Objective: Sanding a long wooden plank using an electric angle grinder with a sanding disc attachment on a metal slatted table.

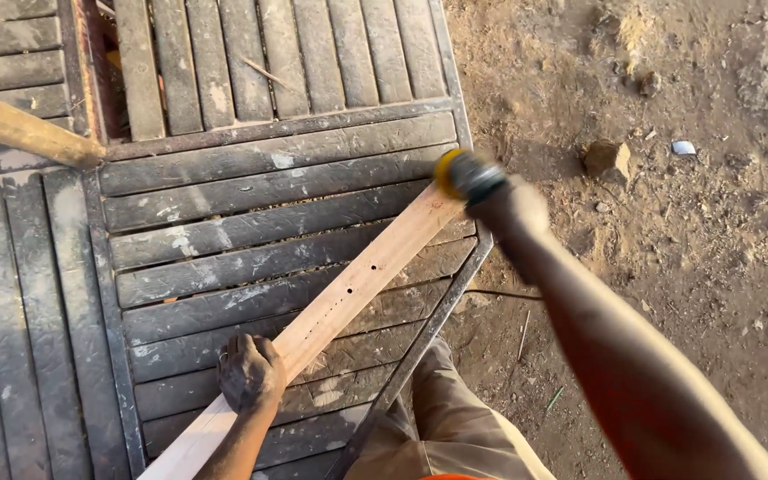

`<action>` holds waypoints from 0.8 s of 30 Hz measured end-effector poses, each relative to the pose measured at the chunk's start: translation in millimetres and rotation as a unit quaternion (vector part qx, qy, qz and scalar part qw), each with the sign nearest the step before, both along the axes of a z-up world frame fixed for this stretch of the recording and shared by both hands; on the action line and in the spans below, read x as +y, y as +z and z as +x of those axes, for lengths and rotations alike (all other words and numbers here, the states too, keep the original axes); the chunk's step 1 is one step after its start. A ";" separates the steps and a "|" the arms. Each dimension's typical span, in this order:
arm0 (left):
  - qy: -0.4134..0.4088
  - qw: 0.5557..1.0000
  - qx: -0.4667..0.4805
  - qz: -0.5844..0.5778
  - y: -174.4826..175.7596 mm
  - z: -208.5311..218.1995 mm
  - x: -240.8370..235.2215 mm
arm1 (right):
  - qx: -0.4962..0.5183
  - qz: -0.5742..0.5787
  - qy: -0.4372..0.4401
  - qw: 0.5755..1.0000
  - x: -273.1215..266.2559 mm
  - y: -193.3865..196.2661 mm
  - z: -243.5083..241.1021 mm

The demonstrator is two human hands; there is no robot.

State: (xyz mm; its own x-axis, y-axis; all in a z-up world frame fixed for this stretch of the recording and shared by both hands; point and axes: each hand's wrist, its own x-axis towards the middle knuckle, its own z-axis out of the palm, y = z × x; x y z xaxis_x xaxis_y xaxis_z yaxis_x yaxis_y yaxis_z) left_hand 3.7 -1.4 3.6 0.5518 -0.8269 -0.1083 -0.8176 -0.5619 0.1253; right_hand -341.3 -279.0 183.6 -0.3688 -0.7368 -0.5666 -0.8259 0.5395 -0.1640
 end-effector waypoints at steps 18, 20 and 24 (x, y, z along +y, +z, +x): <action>-0.011 0.999 -0.014 -0.051 -8.4 0.8 5.1 | -0.088 0.148 0.289 0.942 128.1 -28.4 66.6; -0.001 0.999 -0.012 -0.033 -11.6 -0.1 2.2 | 0.004 0.118 0.359 0.926 102.3 -61.1 25.8; 0.008 1.000 -0.006 0.011 -0.7 -2.2 1.6 | 0.041 0.026 0.074 0.996 30.9 -55.5 -53.8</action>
